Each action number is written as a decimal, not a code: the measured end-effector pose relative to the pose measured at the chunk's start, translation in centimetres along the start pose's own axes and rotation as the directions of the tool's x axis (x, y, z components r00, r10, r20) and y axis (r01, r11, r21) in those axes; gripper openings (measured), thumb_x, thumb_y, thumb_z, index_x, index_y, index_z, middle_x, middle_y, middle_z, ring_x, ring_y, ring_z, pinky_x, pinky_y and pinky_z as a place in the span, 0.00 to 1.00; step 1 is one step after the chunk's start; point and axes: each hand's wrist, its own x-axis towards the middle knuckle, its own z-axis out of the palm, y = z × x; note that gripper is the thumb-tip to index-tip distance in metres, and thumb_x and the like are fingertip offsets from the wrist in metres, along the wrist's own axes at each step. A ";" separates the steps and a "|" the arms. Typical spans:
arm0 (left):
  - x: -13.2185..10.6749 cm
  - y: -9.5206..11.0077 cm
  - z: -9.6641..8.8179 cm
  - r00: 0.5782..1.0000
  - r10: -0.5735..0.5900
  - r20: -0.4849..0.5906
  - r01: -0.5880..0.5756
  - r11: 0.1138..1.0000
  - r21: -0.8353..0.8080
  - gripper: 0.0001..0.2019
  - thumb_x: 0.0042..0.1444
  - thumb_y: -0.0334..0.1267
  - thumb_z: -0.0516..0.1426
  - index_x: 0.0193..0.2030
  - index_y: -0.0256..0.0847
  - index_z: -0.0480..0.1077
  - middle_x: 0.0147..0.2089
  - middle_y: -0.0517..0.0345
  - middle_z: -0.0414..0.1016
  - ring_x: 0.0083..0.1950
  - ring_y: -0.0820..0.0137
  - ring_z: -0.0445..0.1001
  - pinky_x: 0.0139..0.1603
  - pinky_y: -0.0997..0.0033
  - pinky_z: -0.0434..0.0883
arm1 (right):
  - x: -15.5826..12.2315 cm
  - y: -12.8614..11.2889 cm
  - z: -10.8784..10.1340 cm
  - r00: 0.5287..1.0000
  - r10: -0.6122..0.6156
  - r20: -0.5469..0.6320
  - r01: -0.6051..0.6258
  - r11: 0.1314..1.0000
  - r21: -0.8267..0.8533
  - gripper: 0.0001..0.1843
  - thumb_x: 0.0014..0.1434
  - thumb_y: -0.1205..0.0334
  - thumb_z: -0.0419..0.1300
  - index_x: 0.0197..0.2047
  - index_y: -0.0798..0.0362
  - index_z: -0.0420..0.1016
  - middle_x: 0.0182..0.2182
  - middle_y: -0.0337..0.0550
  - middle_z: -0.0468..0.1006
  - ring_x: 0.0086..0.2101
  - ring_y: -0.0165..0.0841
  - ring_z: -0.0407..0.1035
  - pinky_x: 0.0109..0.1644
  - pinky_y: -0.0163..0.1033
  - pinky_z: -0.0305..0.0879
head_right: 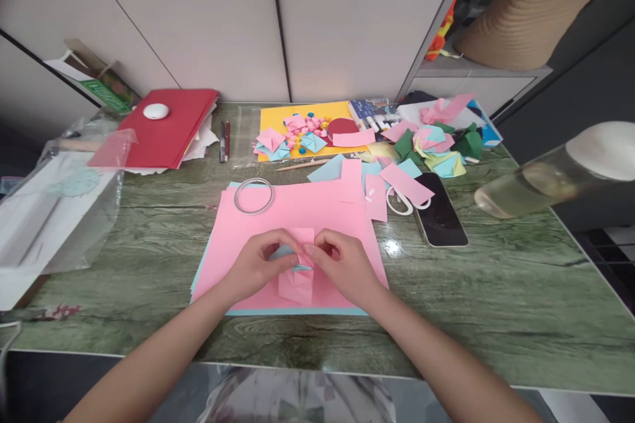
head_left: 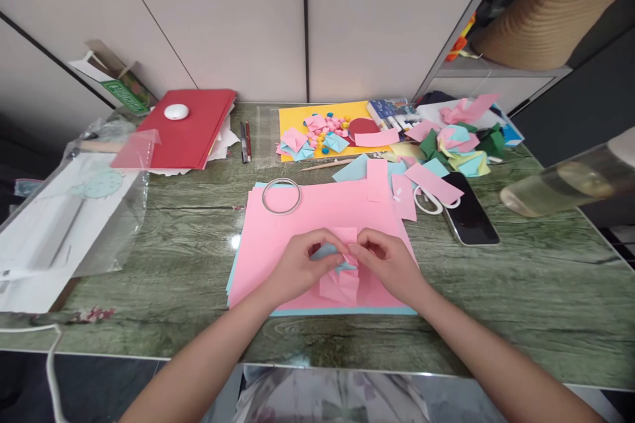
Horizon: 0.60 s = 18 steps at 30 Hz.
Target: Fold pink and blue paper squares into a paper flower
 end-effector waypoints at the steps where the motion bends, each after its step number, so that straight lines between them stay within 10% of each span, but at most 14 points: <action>1: 0.1 -0.1 0.0 1.000 0.000 -0.013 0.000 1.000 0.012 0.02 0.51 0.32 0.58 0.32 0.37 0.71 0.33 0.58 0.74 0.36 0.71 0.70 0.39 0.73 0.65 | 0.0 0.1 0.1 1.000 -0.005 0.006 0.005 1.000 -0.021 0.15 0.58 0.55 0.53 0.23 0.53 0.61 0.20 0.33 0.60 0.24 0.26 0.55 0.28 0.32 0.52; 14: 0.3 -0.7 -0.7 0.996 0.082 -0.039 -0.076 0.987 0.144 0.12 0.52 0.32 0.56 0.45 0.39 0.67 0.37 0.58 0.72 0.38 0.70 0.70 0.39 0.72 0.67 | 0.6 1.4 1.0 0.992 -0.089 -0.095 0.070 0.980 -0.188 0.18 0.60 0.51 0.50 0.23 0.52 0.56 0.20 0.33 0.56 0.23 0.27 0.54 0.26 0.32 0.53; 18: 0.6 -0.9 -2.1 0.957 0.205 -0.207 -0.064 0.842 0.536 0.19 0.52 0.29 0.53 0.53 0.40 0.62 0.46 0.54 0.71 0.47 0.68 0.69 0.48 0.69 0.66 | 1.5 2.0 0.1 0.984 -0.116 -0.133 0.071 0.950 -0.304 0.18 0.61 0.52 0.48 0.23 0.52 0.59 0.20 0.34 0.60 0.24 0.28 0.57 0.28 0.33 0.53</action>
